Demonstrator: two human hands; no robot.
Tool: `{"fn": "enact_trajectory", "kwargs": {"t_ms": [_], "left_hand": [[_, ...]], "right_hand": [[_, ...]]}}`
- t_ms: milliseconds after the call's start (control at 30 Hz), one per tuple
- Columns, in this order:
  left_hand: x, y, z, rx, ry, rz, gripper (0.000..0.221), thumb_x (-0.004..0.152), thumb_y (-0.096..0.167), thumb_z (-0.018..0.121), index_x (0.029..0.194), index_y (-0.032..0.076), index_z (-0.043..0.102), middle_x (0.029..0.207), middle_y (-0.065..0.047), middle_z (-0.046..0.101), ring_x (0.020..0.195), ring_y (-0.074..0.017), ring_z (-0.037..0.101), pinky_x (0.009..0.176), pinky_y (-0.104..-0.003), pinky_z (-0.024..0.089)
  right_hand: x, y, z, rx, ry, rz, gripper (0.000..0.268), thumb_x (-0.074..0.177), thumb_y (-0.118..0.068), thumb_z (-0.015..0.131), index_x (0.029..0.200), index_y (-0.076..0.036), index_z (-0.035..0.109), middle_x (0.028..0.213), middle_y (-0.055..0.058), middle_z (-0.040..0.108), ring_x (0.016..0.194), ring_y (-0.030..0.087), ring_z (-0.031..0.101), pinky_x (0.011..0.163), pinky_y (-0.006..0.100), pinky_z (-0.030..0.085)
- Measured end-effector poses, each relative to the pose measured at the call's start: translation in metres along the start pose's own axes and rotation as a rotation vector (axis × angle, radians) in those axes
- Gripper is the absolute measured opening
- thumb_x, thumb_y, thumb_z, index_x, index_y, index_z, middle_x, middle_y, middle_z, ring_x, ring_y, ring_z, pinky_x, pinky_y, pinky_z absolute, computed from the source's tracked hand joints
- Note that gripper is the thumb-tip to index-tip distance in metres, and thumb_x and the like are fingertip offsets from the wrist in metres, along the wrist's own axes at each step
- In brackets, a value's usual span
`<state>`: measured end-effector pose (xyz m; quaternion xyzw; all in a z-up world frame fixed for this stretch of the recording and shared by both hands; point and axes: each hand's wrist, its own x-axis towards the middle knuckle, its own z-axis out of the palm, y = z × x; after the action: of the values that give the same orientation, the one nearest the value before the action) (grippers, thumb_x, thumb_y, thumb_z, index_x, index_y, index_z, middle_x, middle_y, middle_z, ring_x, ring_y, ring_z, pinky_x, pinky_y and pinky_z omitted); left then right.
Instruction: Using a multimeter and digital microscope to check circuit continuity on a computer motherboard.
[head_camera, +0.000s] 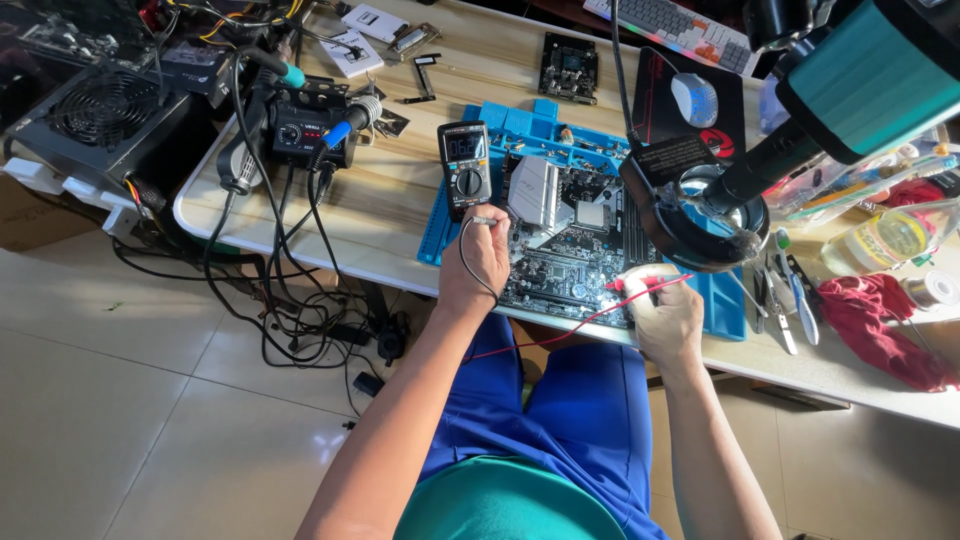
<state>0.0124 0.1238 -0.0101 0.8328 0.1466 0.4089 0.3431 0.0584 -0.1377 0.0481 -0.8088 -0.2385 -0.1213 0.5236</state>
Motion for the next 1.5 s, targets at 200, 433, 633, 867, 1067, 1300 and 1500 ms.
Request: {"fn": "enact_trajectory", "kwargs": {"t_ms": [200, 433, 633, 867, 1067, 1300, 1500], "left_hand": [[0.001, 0.002, -0.002, -0.007, -0.047, -0.05, 0.01, 0.115, 0.033, 0.056, 0.119, 0.024, 0.06, 0.1, -0.008, 0.077, 0.094, -0.0401, 0.08, 0.075, -0.055, 0.068], [0.003, 0.006, -0.005, -0.033, -0.09, -0.069, 0.011, 0.115, 0.033, 0.056, 0.12, 0.024, 0.06, 0.106, -0.01, 0.078, 0.099, -0.0423, 0.079, 0.078, -0.057, 0.067], [0.002, 0.004, -0.005, 0.002, -0.089, -0.085, 0.012, 0.115, 0.035, 0.055, 0.121, 0.025, 0.06, 0.107, -0.01, 0.079, 0.099, -0.04, 0.08, 0.08, -0.054, 0.068], [0.0, 0.002, -0.002, -0.005, -0.084, -0.081, 0.012, 0.115, 0.034, 0.055, 0.12, 0.024, 0.06, 0.108, -0.011, 0.079, 0.101, -0.0405, 0.079, 0.079, -0.053, 0.068], [-0.001, 0.001, -0.002, -0.009, -0.072, -0.075, 0.012, 0.115, 0.034, 0.054, 0.119, 0.025, 0.06, 0.106, -0.01, 0.079, 0.098, -0.0399, 0.08, 0.078, -0.053, 0.068], [-0.001, 0.005, -0.004, -0.004, -0.074, -0.079, 0.012, 0.115, 0.035, 0.054, 0.119, 0.025, 0.06, 0.106, -0.009, 0.079, 0.1, -0.0394, 0.079, 0.078, -0.053, 0.068], [0.0, 0.006, -0.004, -0.008, -0.059, -0.071, 0.012, 0.115, 0.033, 0.055, 0.118, 0.024, 0.061, 0.102, -0.01, 0.079, 0.095, -0.0403, 0.08, 0.074, -0.053, 0.068]], "right_hand": [[0.0, -0.008, 0.0, -0.05, -0.02, 0.002, 0.013, 0.105, 0.001, 0.075, 0.096, -0.008, 0.079, 0.091, 0.014, 0.08, 0.092, 0.035, 0.079, 0.091, 0.045, 0.063], [0.014, 0.006, -0.015, -0.05, -0.123, 0.131, 0.006, 0.105, -0.01, 0.075, 0.106, -0.009, 0.081, 0.095, 0.013, 0.084, 0.1, 0.027, 0.081, 0.102, 0.046, 0.06], [0.015, 0.028, -0.014, 0.094, -0.073, 0.136, 0.01, 0.106, -0.001, 0.073, 0.115, 0.0, 0.077, 0.099, 0.019, 0.083, 0.1, 0.027, 0.08, 0.104, 0.048, 0.059], [0.015, 0.009, -0.011, -0.04, -0.053, 0.177, 0.007, 0.103, -0.006, 0.078, 0.111, -0.006, 0.078, 0.101, 0.013, 0.084, 0.107, 0.031, 0.08, 0.108, 0.049, 0.057], [0.014, -0.001, -0.008, -0.117, -0.05, 0.21, 0.009, 0.102, -0.011, 0.082, 0.11, -0.008, 0.079, 0.102, 0.009, 0.084, 0.109, 0.031, 0.079, 0.106, 0.048, 0.058], [0.011, -0.013, -0.008, -0.07, -0.054, 0.192, 0.004, 0.103, -0.004, 0.079, 0.107, -0.004, 0.078, 0.101, 0.015, 0.084, 0.108, 0.038, 0.079, 0.108, 0.053, 0.056], [0.011, -0.011, -0.004, -0.069, -0.046, 0.15, 0.005, 0.102, -0.005, 0.08, 0.106, -0.005, 0.077, 0.099, 0.014, 0.084, 0.109, 0.036, 0.079, 0.107, 0.051, 0.057]]}}
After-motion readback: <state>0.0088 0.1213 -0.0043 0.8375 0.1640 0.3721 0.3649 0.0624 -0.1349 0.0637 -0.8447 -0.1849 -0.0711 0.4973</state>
